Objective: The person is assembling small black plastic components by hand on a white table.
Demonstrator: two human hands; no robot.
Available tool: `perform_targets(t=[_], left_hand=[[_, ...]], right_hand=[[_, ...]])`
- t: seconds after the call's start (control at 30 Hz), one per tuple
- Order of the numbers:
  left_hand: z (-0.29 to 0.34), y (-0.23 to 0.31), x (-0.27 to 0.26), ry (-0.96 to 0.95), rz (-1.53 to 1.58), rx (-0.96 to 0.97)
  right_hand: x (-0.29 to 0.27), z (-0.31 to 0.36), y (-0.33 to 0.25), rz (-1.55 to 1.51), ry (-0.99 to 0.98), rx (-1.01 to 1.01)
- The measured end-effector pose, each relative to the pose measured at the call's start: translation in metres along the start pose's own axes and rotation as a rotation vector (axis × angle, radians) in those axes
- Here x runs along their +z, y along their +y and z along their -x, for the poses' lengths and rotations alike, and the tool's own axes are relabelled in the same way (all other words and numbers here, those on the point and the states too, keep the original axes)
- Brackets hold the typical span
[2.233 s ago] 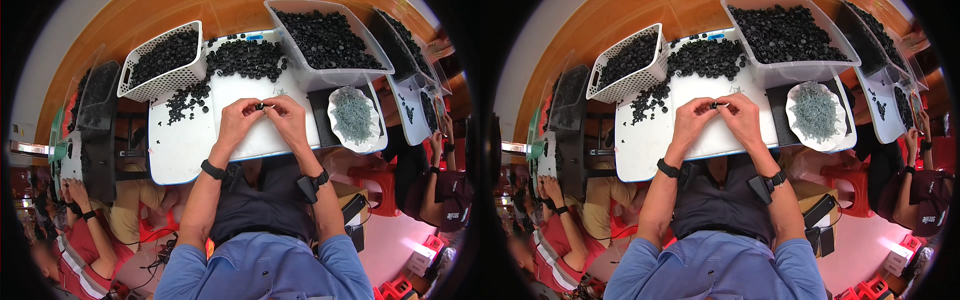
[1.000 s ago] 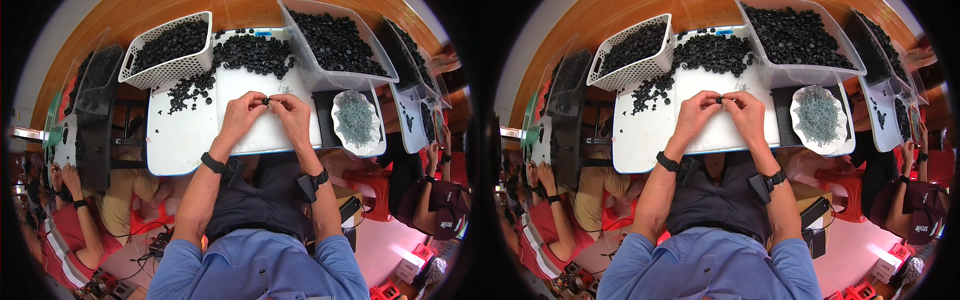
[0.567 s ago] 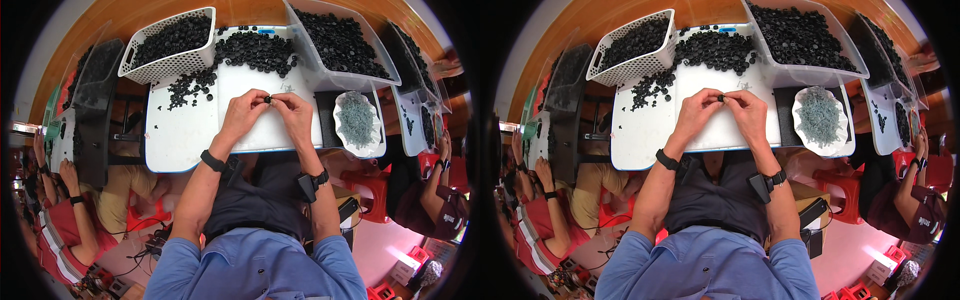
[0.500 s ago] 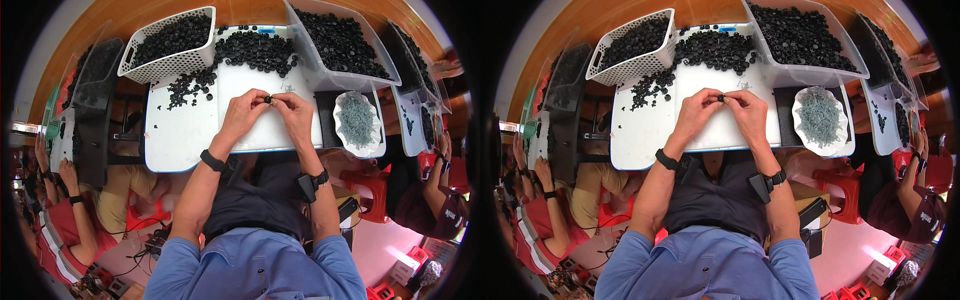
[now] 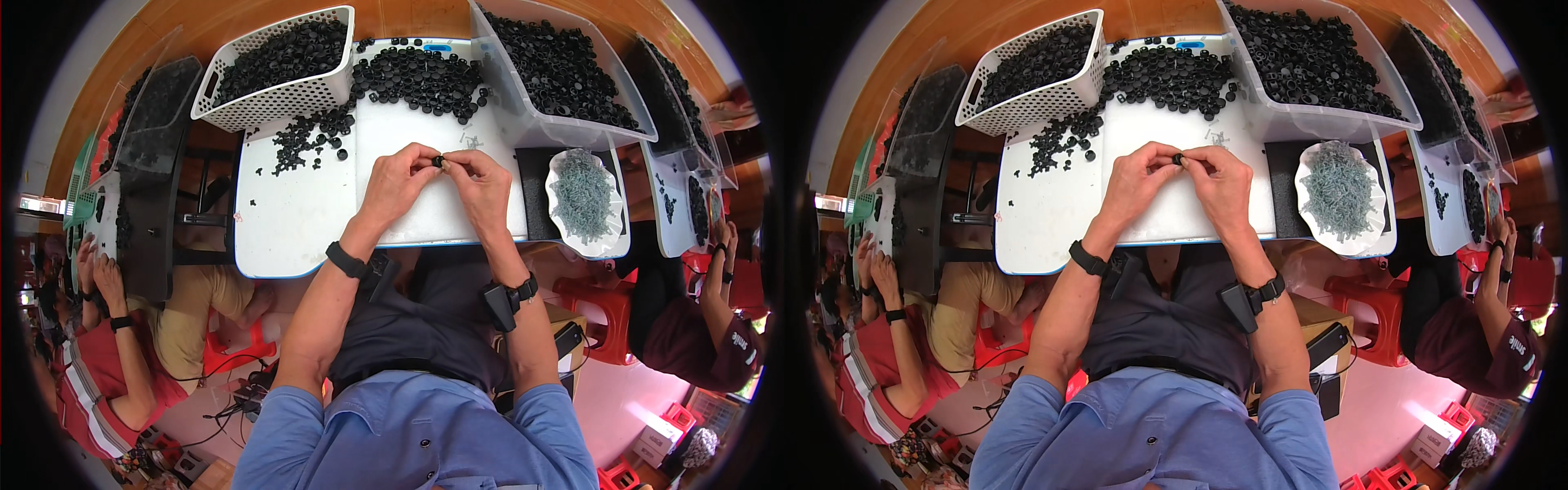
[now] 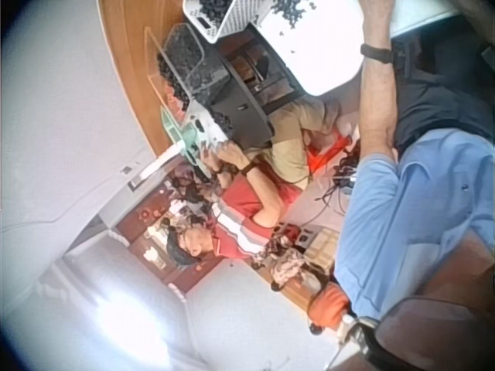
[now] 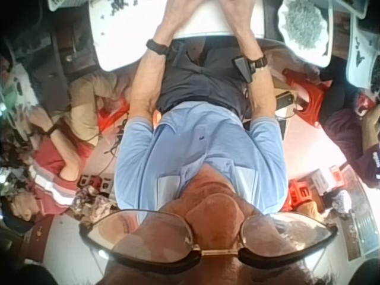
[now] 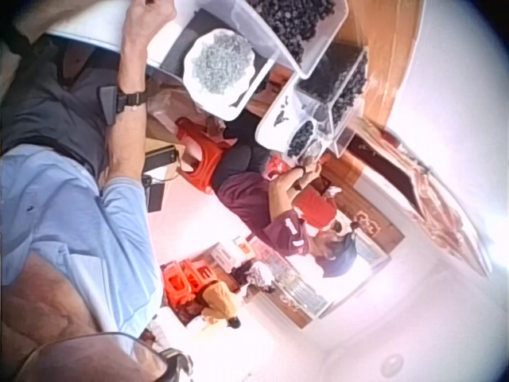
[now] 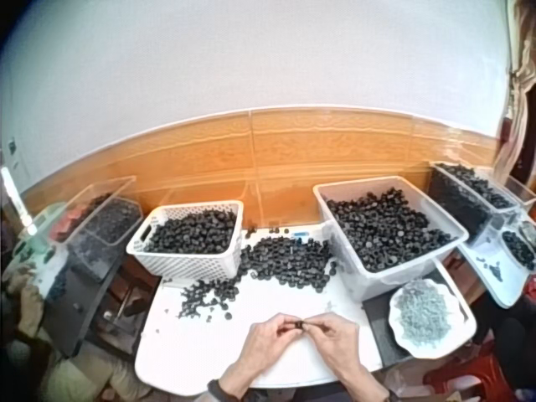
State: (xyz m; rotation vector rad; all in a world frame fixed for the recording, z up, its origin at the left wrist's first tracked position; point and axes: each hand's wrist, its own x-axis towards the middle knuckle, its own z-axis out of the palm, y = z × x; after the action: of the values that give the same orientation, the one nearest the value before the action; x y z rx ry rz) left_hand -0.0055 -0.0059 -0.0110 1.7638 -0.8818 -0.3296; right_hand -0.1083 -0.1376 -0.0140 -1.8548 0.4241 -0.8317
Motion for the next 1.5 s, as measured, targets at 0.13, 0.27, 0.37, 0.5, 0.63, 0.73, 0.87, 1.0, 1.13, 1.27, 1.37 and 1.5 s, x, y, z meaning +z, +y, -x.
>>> perform_targets(t=[0.13,0.27,0.37,0.5,0.63,0.73,0.87,1.0,1.13,1.27,1.37,1.5], left_hand=[[0.000,0.000,0.001,0.016,-0.011,0.020],[0.001,0.000,0.002,0.024,-0.032,0.024],[0.001,-0.001,0.002,0.032,-0.040,0.026],[0.001,0.001,0.003,0.031,-0.037,0.023],[0.001,0.003,0.000,0.008,-0.041,0.005],[-0.002,0.005,-0.006,-0.068,-0.001,-0.073],[-0.008,0.002,-0.012,-0.125,0.127,-0.143],[-0.009,-0.004,-0.014,-0.119,0.205,-0.147],[-0.010,-0.004,-0.013,-0.137,0.256,-0.182],[-0.010,-0.008,-0.010,-0.104,0.317,-0.162],[-0.008,-0.005,-0.010,-0.107,0.234,-0.192],[-0.009,-0.003,-0.007,-0.096,0.244,-0.199]], right_hand=[[0.002,0.000,0.001,0.008,0.016,-0.062],[0.002,0.001,0.001,0.038,0.019,-0.118],[0.003,0.001,0.000,0.070,0.014,-0.152],[0.003,0.002,0.000,0.092,0.017,-0.188],[0.003,0.003,0.000,0.150,0.006,-0.259],[0.002,0.005,-0.002,0.182,-0.003,-0.280],[0.005,0.005,-0.005,0.218,0.011,-0.319],[0.006,0.008,-0.008,0.201,-0.004,-0.324],[0.004,0.008,-0.007,0.232,-0.018,-0.364],[0.006,0.007,-0.010,0.120,0.000,-0.307],[0.004,0.007,-0.009,0.040,0.025,-0.163],[0.001,0.005,0.002,-0.080,0.047,0.037]])
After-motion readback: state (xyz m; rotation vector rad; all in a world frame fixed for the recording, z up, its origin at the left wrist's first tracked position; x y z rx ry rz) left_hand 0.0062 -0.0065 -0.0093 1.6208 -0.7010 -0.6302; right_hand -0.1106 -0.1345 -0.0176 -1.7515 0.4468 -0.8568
